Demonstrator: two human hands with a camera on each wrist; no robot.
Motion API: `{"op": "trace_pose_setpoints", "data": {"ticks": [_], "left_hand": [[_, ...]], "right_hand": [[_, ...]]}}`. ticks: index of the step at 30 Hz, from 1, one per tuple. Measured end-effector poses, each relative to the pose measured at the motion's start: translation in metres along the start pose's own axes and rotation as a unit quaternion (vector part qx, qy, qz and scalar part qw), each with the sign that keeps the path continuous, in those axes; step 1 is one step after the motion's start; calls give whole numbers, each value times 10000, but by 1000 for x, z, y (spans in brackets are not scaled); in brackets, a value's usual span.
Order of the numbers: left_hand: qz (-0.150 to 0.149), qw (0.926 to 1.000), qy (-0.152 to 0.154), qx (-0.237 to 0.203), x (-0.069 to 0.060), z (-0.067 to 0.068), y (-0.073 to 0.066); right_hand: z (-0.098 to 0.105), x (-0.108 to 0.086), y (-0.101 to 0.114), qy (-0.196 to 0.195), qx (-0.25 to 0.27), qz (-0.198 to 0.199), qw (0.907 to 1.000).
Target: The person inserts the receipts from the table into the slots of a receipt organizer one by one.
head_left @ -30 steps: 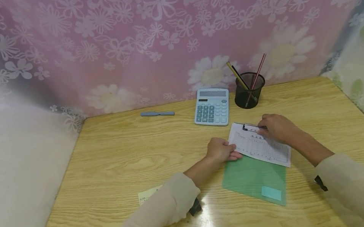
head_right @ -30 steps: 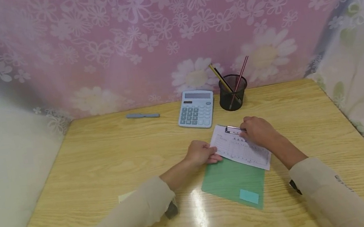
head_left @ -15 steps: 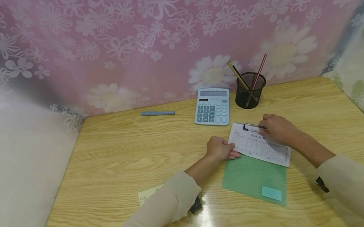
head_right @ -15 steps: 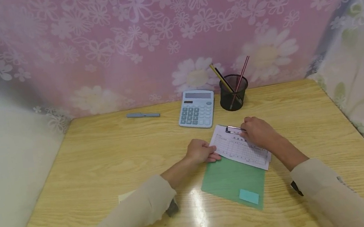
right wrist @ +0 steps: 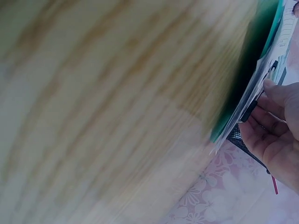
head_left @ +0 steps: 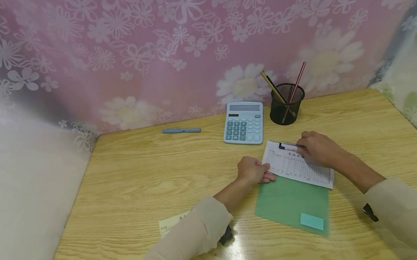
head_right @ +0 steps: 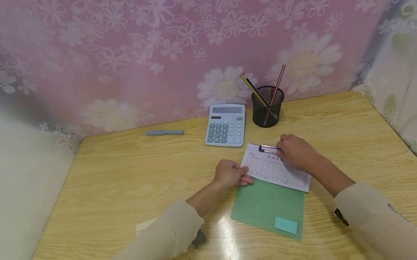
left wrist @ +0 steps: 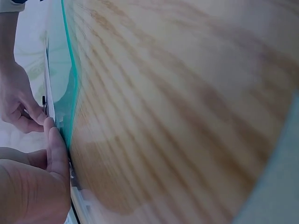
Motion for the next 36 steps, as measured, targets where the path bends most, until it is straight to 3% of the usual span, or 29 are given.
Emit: {"op": "trace_pose_setpoints", "data": {"ticks": [24,36], "left_hand": [[386,9983,-148,399,12,0,-2],[341,9963,-130,781,20,-2,-5]], "right_hand": [[-1,0,3,23,-51,55,10000],[-4,-1,2,6,-138,51,9999]]}}
Point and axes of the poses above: each hand's wrist, its own x-axis towards the middle knuckle, its own z-axis out of the back of the hand, y = z × x, the point moved 7 cm from there along x, towards the middle knuckle, and after that the axes turned 14 degrees about x, right-handed, at the moved point
